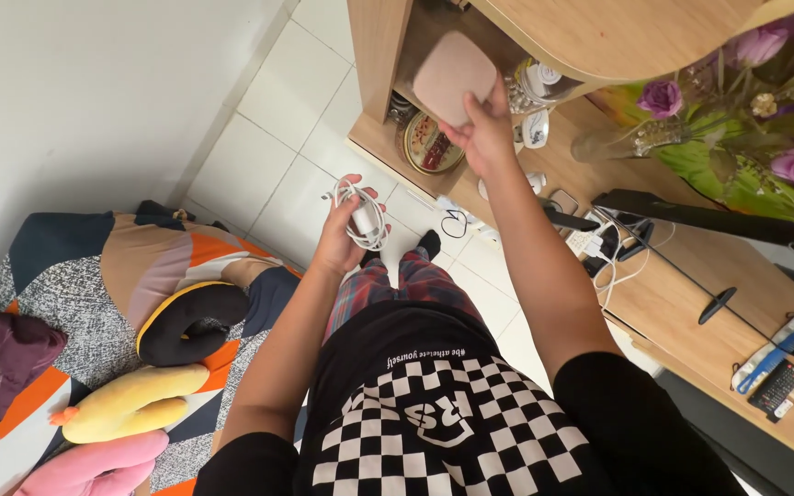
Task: Organizing various electronic objects, cables, and accessories on a desk and shelf.
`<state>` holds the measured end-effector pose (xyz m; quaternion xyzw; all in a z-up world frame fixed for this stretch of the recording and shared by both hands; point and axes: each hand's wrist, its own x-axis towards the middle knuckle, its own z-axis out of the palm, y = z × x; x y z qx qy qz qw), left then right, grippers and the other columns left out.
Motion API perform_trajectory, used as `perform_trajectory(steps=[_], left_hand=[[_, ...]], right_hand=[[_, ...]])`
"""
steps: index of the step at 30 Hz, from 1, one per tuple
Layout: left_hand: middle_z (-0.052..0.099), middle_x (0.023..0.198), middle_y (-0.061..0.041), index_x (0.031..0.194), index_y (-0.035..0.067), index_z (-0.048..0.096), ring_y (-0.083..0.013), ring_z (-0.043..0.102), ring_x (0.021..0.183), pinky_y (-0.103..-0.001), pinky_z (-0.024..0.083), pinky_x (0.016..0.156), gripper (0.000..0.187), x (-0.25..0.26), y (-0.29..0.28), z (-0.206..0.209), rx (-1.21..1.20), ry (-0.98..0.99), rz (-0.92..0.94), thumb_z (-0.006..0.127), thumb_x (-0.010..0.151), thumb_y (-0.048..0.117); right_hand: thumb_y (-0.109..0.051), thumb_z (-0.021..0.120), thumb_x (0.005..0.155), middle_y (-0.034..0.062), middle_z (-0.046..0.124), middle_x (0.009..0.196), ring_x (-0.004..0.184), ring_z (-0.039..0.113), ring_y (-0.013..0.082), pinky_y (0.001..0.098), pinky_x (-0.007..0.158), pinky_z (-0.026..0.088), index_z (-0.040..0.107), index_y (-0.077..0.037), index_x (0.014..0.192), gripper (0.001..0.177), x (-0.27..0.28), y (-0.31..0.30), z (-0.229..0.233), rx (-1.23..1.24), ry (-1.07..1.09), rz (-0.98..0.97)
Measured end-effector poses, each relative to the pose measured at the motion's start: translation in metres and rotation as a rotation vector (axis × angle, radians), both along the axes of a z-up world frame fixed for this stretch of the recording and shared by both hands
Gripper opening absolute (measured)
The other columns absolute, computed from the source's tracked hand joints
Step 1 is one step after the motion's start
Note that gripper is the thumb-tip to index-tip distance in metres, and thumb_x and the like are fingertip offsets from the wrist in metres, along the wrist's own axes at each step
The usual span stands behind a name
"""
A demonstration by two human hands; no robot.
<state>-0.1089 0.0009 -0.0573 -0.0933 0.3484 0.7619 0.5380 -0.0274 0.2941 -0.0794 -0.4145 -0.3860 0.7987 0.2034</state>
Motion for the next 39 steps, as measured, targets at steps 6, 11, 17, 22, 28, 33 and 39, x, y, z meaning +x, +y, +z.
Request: perform_trajectory(steps=[6, 11, 17, 22, 28, 33, 39], left_hand=[[0.055, 0.111, -0.005, 0.142, 0.014, 0.048, -0.0166, 0.059, 0.095, -0.034, 0.052, 0.078, 0.052, -0.015, 0.005, 0.003, -0.193, 0.609, -0.096, 0.069, 0.095, 0.017], [0.059, 0.122, -0.003, 0.136, 0.009, 0.052, -0.0123, 0.061, 0.105, -0.028, 0.052, 0.093, 0.046, -0.027, 0.019, 0.032, -0.205, 1.170, -0.266, 0.071, 0.096, 0.020], [0.064, 0.114, -0.001, 0.132, 0.007, 0.057, -0.0124, 0.060, 0.113, -0.028, 0.049, 0.102, 0.041, -0.018, 0.036, 0.028, 0.247, 0.704, -0.994, 0.069, 0.099, 0.028], [0.071, 0.117, -0.003, 0.128, 0.010, 0.065, -0.0122, 0.061, 0.111, -0.029, 0.047, 0.098, 0.044, -0.012, 0.028, 0.032, 0.001, 0.725, -1.204, 0.065, 0.096, 0.040], [0.074, 0.117, -0.009, 0.127, 0.013, 0.066, -0.0189, 0.069, 0.106, -0.033, 0.052, 0.094, 0.043, -0.004, 0.015, 0.037, -0.127, 0.947, -1.164, 0.060, 0.096, 0.041], [0.076, 0.113, -0.012, 0.124, 0.017, 0.068, -0.0254, 0.071, 0.103, -0.036, 0.053, 0.093, 0.038, 0.012, 0.002, 0.044, -0.194, 1.062, -1.144, 0.056, 0.095, 0.039], [0.075, 0.107, -0.017, 0.121, 0.017, 0.068, -0.0336, 0.070, 0.099, -0.040, 0.053, 0.089, 0.039, 0.021, 0.002, 0.052, -0.150, 1.163, -1.151, 0.054, 0.098, 0.045]], right_hand=[[-0.016, 0.061, 0.101, 0.0065, 0.059, 0.139, 0.109, 0.070, 0.0264, 0.0472, 0.080, 0.064, 0.028, -0.033, 0.159, 0.070, 0.100, -0.041, 0.060, -0.045, -0.083, 0.223], [-0.018, 0.062, 0.096, 0.0063, 0.063, 0.133, 0.099, 0.073, 0.0210, 0.0378, 0.068, 0.065, 0.033, -0.025, 0.160, 0.071, 0.138, -0.087, 0.132, -0.121, -0.191, 0.622], [-0.021, 0.064, 0.093, 0.0105, 0.067, 0.124, 0.071, 0.073, 0.0181, 0.0293, 0.057, 0.057, 0.033, -0.021, 0.162, 0.076, 0.138, -0.119, 0.150, -0.135, -0.202, 0.926], [-0.029, 0.069, 0.092, 0.0138, 0.062, 0.139, 0.109, 0.072, 0.0271, 0.0347, 0.080, 0.062, 0.033, -0.021, 0.161, 0.078, 0.142, -0.148, 0.168, 0.687, -0.456, 0.993], [-0.052, 0.091, 0.065, 0.0293, 0.024, 0.159, 0.141, 0.038, 0.0458, 0.0518, 0.106, 0.039, 0.035, -0.020, 0.157, 0.112, 0.118, -0.201, 0.202, 0.966, -0.608, 0.964], [-0.042, 0.090, 0.067, 0.0242, 0.033, 0.155, 0.139, 0.046, 0.0422, 0.0466, 0.108, 0.045, 0.050, -0.023, 0.148, 0.093, 0.127, -0.205, 0.205, 0.891, -0.574, 0.940], [-0.036, 0.091, 0.062, 0.0208, 0.036, 0.150, 0.135, 0.050, 0.0403, 0.0446, 0.107, 0.046, 0.056, -0.020, 0.141, 0.088, 0.138, -0.201, 0.209, 0.804, -0.543, 0.916]])
